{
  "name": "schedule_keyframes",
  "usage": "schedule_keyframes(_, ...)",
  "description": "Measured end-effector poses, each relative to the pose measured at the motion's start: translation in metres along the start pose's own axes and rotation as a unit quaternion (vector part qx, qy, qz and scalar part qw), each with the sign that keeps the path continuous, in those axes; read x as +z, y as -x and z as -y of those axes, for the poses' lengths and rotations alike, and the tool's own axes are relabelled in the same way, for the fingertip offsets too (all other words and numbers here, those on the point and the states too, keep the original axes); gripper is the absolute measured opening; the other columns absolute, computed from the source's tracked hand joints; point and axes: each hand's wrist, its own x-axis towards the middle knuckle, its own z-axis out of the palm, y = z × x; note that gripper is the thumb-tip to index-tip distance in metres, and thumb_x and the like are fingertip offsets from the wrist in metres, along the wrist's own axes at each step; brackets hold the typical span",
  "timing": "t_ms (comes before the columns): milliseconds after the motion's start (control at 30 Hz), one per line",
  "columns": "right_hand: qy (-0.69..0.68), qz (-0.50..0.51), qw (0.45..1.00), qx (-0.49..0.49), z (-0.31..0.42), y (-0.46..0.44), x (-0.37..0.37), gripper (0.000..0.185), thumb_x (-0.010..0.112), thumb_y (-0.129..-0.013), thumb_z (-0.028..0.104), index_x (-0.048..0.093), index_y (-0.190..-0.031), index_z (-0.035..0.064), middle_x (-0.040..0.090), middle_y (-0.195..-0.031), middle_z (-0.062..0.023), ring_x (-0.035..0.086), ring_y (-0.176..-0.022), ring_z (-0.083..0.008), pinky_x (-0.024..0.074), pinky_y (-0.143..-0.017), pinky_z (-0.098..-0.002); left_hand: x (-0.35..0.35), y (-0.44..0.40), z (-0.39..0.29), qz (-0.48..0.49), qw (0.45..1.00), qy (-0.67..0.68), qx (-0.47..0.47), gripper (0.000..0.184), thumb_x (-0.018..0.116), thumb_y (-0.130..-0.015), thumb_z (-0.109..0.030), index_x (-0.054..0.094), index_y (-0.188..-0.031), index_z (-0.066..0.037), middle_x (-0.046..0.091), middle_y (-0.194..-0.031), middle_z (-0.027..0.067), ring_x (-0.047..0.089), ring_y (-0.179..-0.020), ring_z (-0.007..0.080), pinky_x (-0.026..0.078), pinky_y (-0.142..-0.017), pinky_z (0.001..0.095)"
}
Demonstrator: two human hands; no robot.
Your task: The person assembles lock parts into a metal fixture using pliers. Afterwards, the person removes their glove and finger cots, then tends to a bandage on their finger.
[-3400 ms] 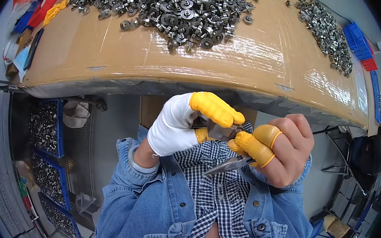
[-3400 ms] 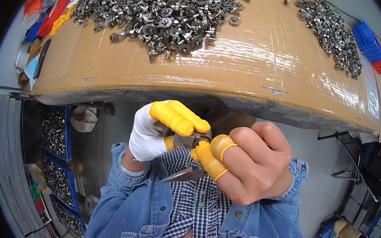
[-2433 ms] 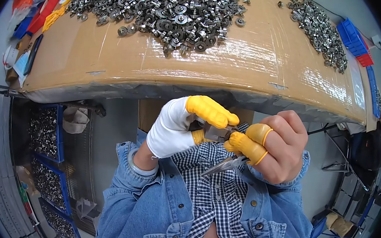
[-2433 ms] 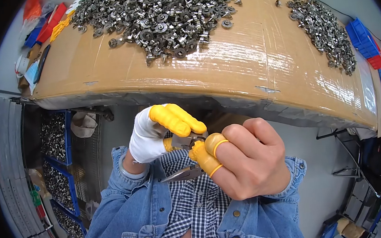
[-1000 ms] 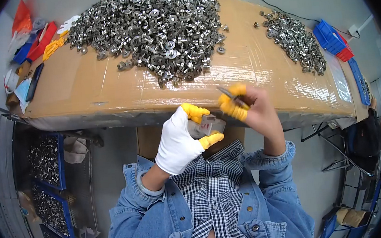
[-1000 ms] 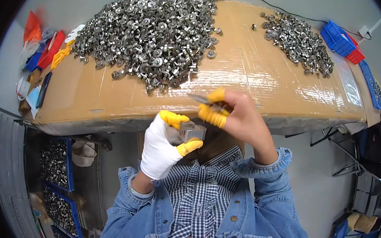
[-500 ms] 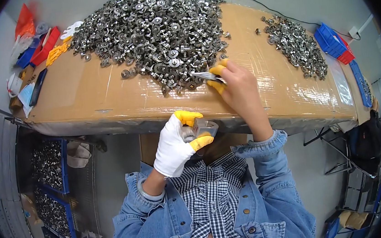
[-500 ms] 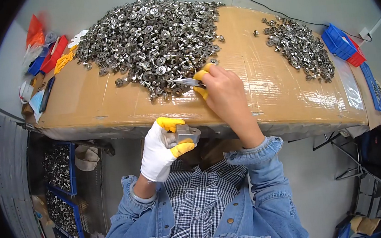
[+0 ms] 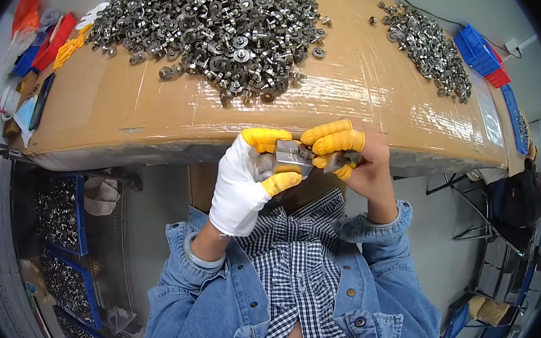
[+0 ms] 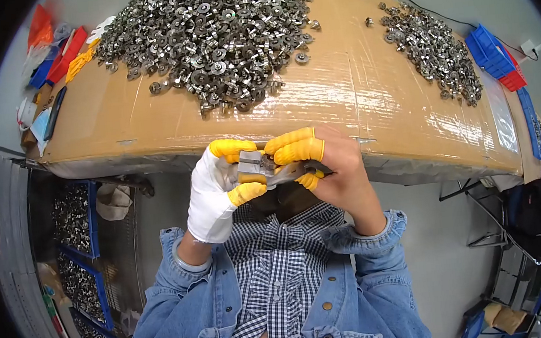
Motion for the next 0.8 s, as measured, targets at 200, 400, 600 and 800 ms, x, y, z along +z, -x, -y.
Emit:
schedule_keyframes(200, -0.041, 0.038, 0.997, 0.054, 0.013, 0.003, -0.013, 0.039, 0.076, -0.069, 0.002, 0.066, -0.106, 0.0011, 0.071, -0.109, -0.0101, 0.066, -0.081, -0.0156, 0.0496, -0.066, -0.0247, 0.001, 0.001, -0.002, 0.01, 0.999, 0.036, -0.007, 0.051, 0.073, -0.076, 0.009, 0.05, -0.121, 0.0, 0.061, -0.113, 0.0125, 0.063, -0.105, 0.0214, 0.053, -0.09, 0.0343)
schedule_keyframes(400, -0.07, -0.047, 0.984, 0.156, 0.037, 0.007, -0.007, 0.062, 0.081, -0.074, 0.011, 0.055, -0.129, 0.0011, 0.069, -0.116, -0.0082, 0.052, -0.066, -0.0042, 0.0436, -0.058, -0.0184, 0.007, 0.002, -0.005, 0.015, 0.999, 0.035, 0.02, 0.052, 0.073, -0.075, 0.01, 0.05, -0.12, -0.002, 0.061, -0.114, 0.0115, 0.062, -0.107, 0.0207, 0.052, -0.092, 0.0338)
schedule_keyframes(600, 0.08, -0.041, 0.99, 0.105, 0.054, 0.009, -0.003, 0.058, 0.077, -0.065, 0.002, 0.063, -0.12, 0.0032, 0.063, -0.073, -0.0006, 0.055, -0.06, -0.0115, 0.0442, -0.056, -0.0231, 0.005, 0.004, -0.009, -0.005, 0.999, 0.038, 0.007, 0.054, 0.076, -0.073, 0.008, 0.051, -0.119, -0.002, 0.061, -0.115, 0.0093, 0.062, -0.106, 0.0188, 0.051, -0.091, 0.0316)
schedule_keyframes(800, 0.165, -0.041, 0.982, 0.078, 0.066, 0.007, -0.003, 0.054, 0.076, -0.063, 0.001, 0.066, -0.115, 0.0059, 0.063, -0.075, -0.0031, 0.058, -0.062, -0.0132, 0.0437, -0.055, -0.0246, 0.011, 0.006, -0.017, -0.022, 0.998, 0.055, -0.025, 0.057, 0.081, -0.068, 0.004, 0.052, -0.117, -0.003, 0.061, -0.111, 0.0078, 0.062, -0.103, 0.0183, 0.052, -0.091, 0.0332)
